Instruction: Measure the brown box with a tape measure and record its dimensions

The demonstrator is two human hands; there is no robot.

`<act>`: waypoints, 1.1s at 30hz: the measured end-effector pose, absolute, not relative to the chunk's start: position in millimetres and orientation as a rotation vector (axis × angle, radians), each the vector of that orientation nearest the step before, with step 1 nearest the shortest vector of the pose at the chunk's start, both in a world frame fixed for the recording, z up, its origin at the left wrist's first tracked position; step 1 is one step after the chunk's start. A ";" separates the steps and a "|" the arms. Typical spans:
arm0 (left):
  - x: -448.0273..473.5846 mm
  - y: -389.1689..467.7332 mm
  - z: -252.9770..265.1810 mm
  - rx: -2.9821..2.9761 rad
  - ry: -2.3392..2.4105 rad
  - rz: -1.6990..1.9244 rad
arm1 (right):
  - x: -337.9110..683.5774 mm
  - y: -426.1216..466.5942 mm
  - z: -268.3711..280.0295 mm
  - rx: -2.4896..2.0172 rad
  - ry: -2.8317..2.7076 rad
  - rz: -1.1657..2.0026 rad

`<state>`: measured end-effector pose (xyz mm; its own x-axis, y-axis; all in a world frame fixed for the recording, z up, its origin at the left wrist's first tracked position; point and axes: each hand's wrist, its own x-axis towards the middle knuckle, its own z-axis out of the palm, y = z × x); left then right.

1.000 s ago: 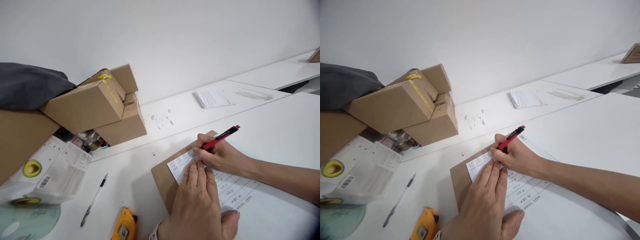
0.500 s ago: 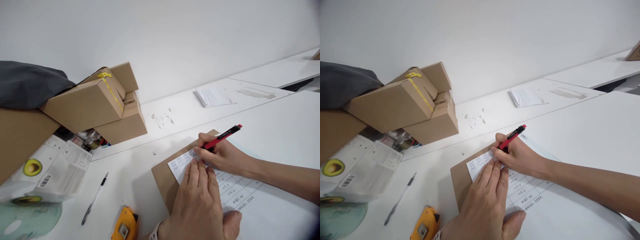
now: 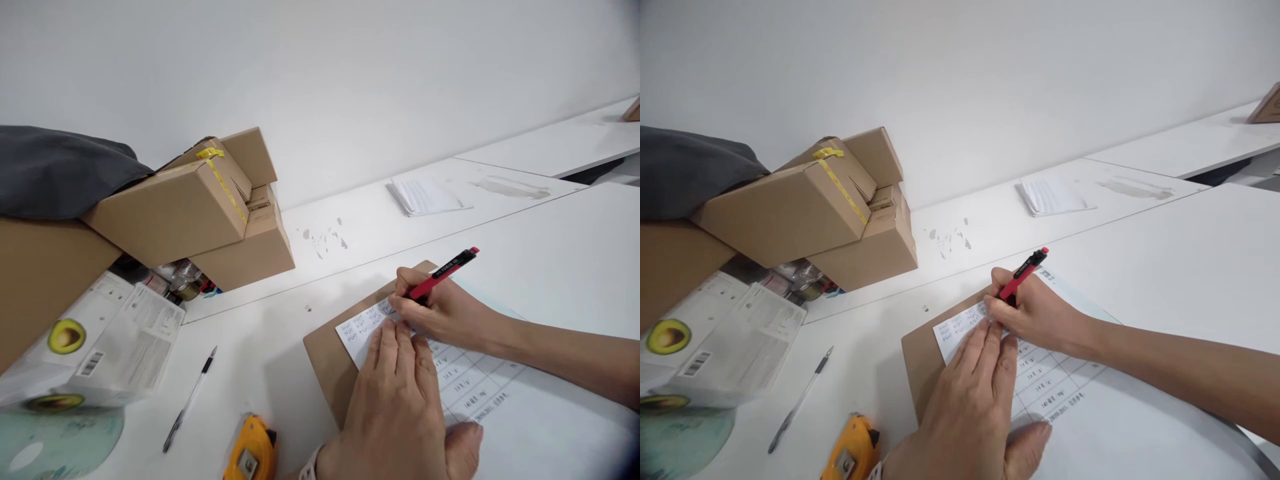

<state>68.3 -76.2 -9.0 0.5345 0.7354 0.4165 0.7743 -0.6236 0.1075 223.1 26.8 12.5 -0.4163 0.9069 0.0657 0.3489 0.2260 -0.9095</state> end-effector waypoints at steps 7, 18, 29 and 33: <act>66.8 -75.5 -7.7 -2.674 -1.293 -0.651 | 224.5 26.4 12.6 -1.167 -1.880 1.154; 66.9 -77.4 -7.3 -2.663 -1.311 -0.673 | 224.3 27.5 11.1 -1.188 -1.916 1.040; 68.6 -77.4 -7.9 -2.645 -1.320 -0.674 | 223.6 25.1 15.9 -1.190 -1.907 1.076; 68.6 -78.4 -8.2 -2.644 -1.333 -0.670 | 224.9 25.6 13.5 -1.186 -1.922 1.027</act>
<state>68.6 -78.4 -8.2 0.5182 0.7393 0.4300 0.7860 -0.6099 0.1014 224.9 25.6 13.5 -0.3807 0.9168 0.1210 0.4093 0.2844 -0.8670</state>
